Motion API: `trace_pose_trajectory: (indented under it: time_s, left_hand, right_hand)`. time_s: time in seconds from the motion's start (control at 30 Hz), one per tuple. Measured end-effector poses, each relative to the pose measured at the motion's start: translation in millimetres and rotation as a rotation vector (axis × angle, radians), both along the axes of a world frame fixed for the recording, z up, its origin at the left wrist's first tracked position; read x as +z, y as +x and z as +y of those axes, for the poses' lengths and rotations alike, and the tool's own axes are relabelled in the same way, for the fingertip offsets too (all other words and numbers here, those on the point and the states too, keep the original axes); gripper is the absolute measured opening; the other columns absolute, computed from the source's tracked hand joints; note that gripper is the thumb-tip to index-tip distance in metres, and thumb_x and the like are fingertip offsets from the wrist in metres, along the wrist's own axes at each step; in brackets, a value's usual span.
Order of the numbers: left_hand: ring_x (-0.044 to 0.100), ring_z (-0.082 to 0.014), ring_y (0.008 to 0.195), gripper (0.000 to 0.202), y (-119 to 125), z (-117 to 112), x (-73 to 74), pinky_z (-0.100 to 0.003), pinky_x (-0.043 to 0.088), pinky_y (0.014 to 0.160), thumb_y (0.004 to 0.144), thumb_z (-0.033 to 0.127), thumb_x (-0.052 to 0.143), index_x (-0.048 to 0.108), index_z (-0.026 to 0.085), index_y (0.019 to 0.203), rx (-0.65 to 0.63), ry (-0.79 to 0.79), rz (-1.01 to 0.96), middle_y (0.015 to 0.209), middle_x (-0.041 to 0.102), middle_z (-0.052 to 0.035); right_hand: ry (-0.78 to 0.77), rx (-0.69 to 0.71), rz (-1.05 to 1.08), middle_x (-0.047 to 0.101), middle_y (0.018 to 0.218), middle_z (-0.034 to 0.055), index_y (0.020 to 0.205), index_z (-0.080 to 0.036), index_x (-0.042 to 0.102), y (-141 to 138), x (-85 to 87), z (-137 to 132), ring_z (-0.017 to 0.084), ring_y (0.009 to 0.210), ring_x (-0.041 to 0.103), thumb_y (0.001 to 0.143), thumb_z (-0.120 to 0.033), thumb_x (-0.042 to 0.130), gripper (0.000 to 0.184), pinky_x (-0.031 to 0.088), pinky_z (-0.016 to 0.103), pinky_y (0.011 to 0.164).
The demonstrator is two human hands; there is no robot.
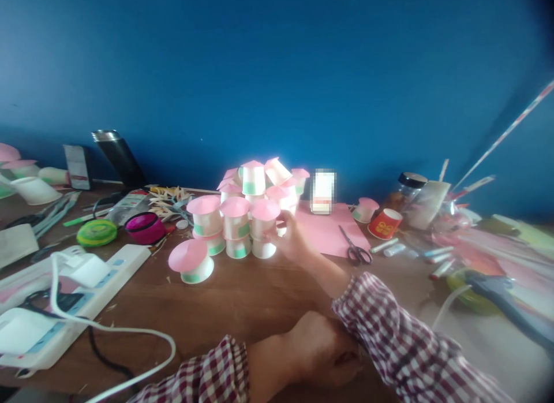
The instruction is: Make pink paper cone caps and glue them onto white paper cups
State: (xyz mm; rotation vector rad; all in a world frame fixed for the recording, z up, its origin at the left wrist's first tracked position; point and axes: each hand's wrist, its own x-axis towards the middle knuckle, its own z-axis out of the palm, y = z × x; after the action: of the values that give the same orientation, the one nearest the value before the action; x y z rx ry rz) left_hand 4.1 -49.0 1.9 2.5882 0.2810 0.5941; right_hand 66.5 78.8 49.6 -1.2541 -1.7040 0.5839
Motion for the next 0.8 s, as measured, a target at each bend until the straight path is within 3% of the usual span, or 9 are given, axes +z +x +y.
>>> trace_pose_trajectory:
  time_s: [0.23, 0.47, 0.67, 0.8]
  left_hand:
    - [0.056, -0.0095, 0.064, 0.016, -1, 0, 1.6, -0.022, 0.032, 0.052, 0.082, 0.035, 0.053, 0.056, 0.022, 0.073, 0.017, -0.036, 0.028, 0.076, 0.065, 0.0056]
    - [0.056, -0.0095, 0.065, 0.016, -2, 0, 12.6, -0.02, 0.036, 0.055, 0.082, 0.032, 0.054, 0.06, 0.021, 0.072, 0.0, -0.065, 0.054, 0.074, 0.065, 0.0034]
    - [0.055, -0.0093, 0.058, 0.016, 2, -2, 19.7, -0.02, 0.037, 0.053, 0.08, 0.029, 0.056, 0.067, 0.02, 0.072, 0.05, -0.078, 0.123, 0.067, 0.064, 0.002]
    - [0.057, -0.0122, 0.062, 0.019, 5, -21, 19.7, -0.022, 0.043, 0.06, 0.082, 0.03, 0.054, 0.07, 0.021, 0.081, 0.039, -0.07, 0.124, 0.07, 0.066, -0.0006]
  right_hand:
    - [-0.085, -0.024, 0.024, 0.055, 0.115, 0.0079, 0.118, -0.022, 0.047, 7, 2.0, -7, 0.021, 0.094, 0.059, 0.068, -0.031, 0.071, 0.056, 0.052, 0.034, 0.072]
    - [-0.138, -0.06, 0.012, 0.054, 0.12, 0.0117, 0.118, -0.02, 0.047, 16, 19.8, -24, 0.023, 0.097, 0.058, 0.07, -0.035, 0.07, 0.055, 0.053, 0.039, 0.076]
    - [-0.154, -0.004, -0.007, 0.057, 0.117, 0.0113, 0.113, -0.019, 0.052, 27, 43.4, -80, 0.021, 0.096, 0.058, 0.078, -0.038, 0.064, 0.041, 0.051, 0.037, 0.079]
    - [-0.294, 0.207, -0.017, 0.06, 0.114, 0.0104, 0.117, -0.019, 0.054, 30, 52.2, -133, 0.022, 0.102, 0.057, 0.08, -0.042, 0.063, 0.045, 0.051, 0.034, 0.079]
